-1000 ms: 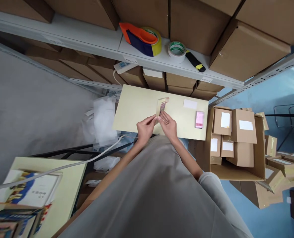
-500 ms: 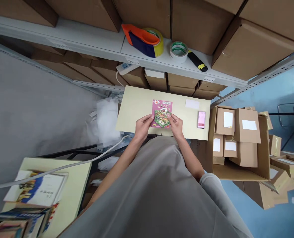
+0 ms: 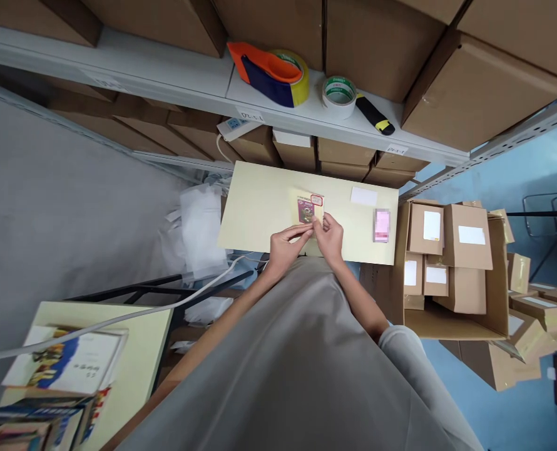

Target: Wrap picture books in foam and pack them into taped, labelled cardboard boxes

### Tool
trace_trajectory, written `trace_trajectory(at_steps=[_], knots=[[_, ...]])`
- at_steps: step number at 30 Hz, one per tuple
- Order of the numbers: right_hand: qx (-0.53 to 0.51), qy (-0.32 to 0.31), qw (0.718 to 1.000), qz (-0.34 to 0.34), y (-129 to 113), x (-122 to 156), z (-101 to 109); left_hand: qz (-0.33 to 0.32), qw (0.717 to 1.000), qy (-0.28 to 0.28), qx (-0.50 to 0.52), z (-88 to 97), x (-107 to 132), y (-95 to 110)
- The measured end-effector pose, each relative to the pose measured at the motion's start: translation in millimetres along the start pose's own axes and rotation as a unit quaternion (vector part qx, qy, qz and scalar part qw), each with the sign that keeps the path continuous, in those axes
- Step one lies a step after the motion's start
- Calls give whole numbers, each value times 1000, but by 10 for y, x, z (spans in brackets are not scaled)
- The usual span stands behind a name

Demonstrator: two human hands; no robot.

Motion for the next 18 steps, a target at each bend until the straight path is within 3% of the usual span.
trace_trajectory(at_steps=[3,5,7,9,11,16,18], knots=[[-23,-27,999,-2,-52,-3,8,-3,997,70,-41,280,-69,-23],[-49,-44,998,-17,-38,9,17,45,992,116,-27,488,-110,-207],[-70,-43,996,-32,3,18,40,124,988,81,48,465,-122,-472],[-77,-38,995,-44,63,6,61,196,971,25,133,317,-66,-672],[-69,-37,995,-55,128,-26,73,232,957,24,170,256,4,-773],[-11,57,998,-12,76,-72,262,200,967,109,116,426,7,-729],[-7,48,999,-8,51,-44,187,156,977,125,74,478,-36,-593]])
Point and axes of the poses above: each hand's wrist, its own x-axis away from the middle knuckle, its own z-axis out of the back of the hand, y = z × x, the point moved 10 cm from there along -x, towards the middle knuckle, and after that the axes turned 7 degrees about -z, right-handed, at the moved point
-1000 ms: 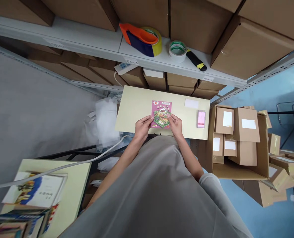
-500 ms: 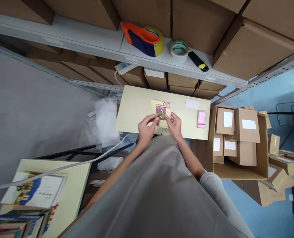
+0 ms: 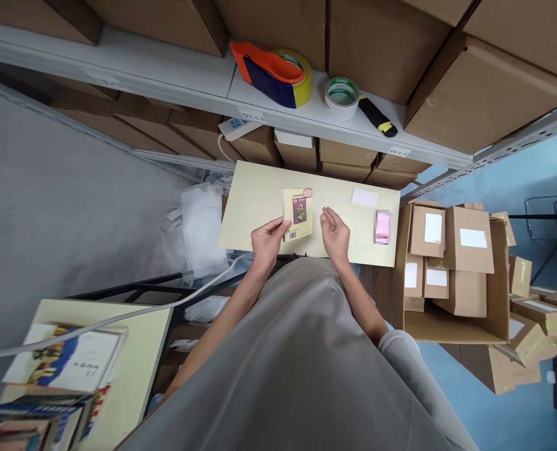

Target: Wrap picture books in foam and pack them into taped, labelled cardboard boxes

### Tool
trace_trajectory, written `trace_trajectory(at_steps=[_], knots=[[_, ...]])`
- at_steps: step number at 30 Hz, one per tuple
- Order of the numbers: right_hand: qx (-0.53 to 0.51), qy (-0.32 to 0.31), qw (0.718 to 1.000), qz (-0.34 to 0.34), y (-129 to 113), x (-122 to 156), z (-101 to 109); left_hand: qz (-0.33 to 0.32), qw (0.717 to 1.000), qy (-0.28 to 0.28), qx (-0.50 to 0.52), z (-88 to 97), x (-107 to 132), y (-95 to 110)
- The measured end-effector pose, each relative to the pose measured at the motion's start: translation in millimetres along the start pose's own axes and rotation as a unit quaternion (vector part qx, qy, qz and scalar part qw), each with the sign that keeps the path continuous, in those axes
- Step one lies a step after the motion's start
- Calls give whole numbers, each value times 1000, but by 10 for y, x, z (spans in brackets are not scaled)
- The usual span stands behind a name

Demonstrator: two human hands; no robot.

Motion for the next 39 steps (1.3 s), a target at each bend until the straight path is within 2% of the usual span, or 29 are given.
trace_trajectory(at_steps=[2,4,6,8,10,13,15,18,21,23,27,30,34,39], knots=[[-8,-49,999,-17,14,55,-180,-58,998,-6,-36,-61,41,180],[-16,-86,996,-27,15,101,-326,-115,990,-37,-72,-204,127,353],[-19,-92,995,-24,-4,101,-361,-148,980,-90,-93,-378,218,455],[-20,-85,996,-16,-18,63,-316,-152,975,-128,-94,-464,249,475],[-27,-90,995,-14,-3,15,-257,-155,976,-111,-104,-370,178,474],[-44,-108,993,-26,65,-39,-176,-149,978,-31,-140,-26,-47,431],[-48,-112,992,-39,114,-64,-117,-109,986,-43,-120,87,-194,311],[-43,-134,989,-53,140,-75,-82,-53,990,-108,-70,79,-292,154],[-32,-164,985,-44,67,-51,-80,-55,989,-122,-65,79,-280,178],[-16,-172,985,-18,-46,-24,-65,-90,985,-123,-77,78,-240,295],[33,-198,978,64,-339,67,-69,-206,961,-123,-140,77,-117,648],[66,-215,969,104,-455,129,-86,-243,948,-105,-176,108,-48,771],[89,-211,967,111,-410,147,-55,-207,964,-95,-137,140,-28,669],[90,-166,979,76,-252,103,52,-148,977,-114,-101,119,-18,485]])
Point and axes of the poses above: each hand's wrist, its own x-axis away from the middle knuckle, its own z-axis out of the back of the hand, y = z × x, the point moved 10 cm from there along -x, towards the middle knuckle, and after that the axes turned 7 degrees about -z, right-handed, at the moved point
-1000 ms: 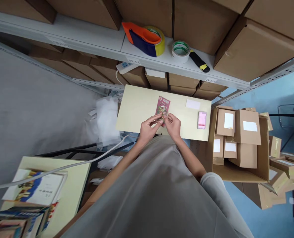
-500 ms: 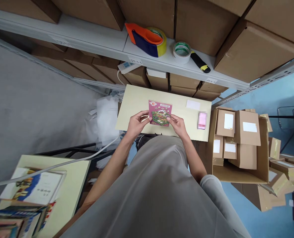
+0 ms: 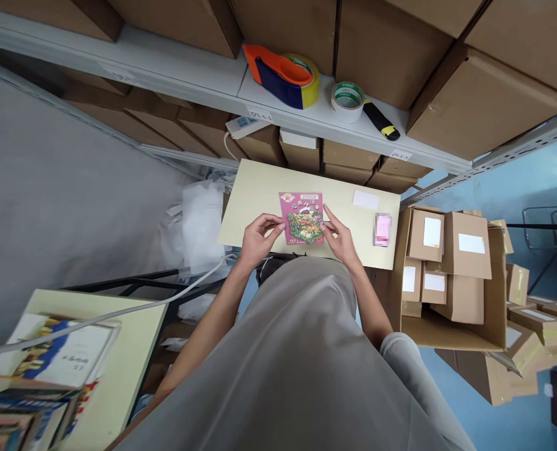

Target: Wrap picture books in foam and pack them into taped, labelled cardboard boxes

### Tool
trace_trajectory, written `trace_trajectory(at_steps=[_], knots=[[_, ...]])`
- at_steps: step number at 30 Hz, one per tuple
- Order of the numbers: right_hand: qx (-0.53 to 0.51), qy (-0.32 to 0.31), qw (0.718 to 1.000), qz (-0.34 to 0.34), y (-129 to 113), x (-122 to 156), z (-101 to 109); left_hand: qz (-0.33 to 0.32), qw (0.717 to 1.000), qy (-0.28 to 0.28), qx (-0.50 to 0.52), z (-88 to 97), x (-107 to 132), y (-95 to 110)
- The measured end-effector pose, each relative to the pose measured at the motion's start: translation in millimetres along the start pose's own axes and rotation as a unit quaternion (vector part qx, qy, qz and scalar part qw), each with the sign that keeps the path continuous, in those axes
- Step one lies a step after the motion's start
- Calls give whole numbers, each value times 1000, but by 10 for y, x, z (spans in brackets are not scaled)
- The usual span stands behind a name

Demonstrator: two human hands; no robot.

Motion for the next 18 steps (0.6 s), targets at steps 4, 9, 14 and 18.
trace_trajectory(at_steps=[4,9,14,18], knots=[[7,12,1000,-9,-14,6,61,15,999,-38,3,-61,22,-31],[1,-4,1000,-5,-67,-9,102,10,999,-27,17,-51,-15,-16],[-16,-18,998,-50,26,-35,26,41,999,10,11,-60,-54,-13],[-18,-28,998,-60,8,-24,-56,62,997,22,36,-84,-51,19]])
Point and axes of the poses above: each hand's wrist, its own x-axis away from the middle knuckle, its own z-axis out of the back of the hand, y = z × x, the point moved 10 cm from there along -x, towards the middle knuckle, and after that the axes turned 7 degrees about -z, right-handed, at the moved point
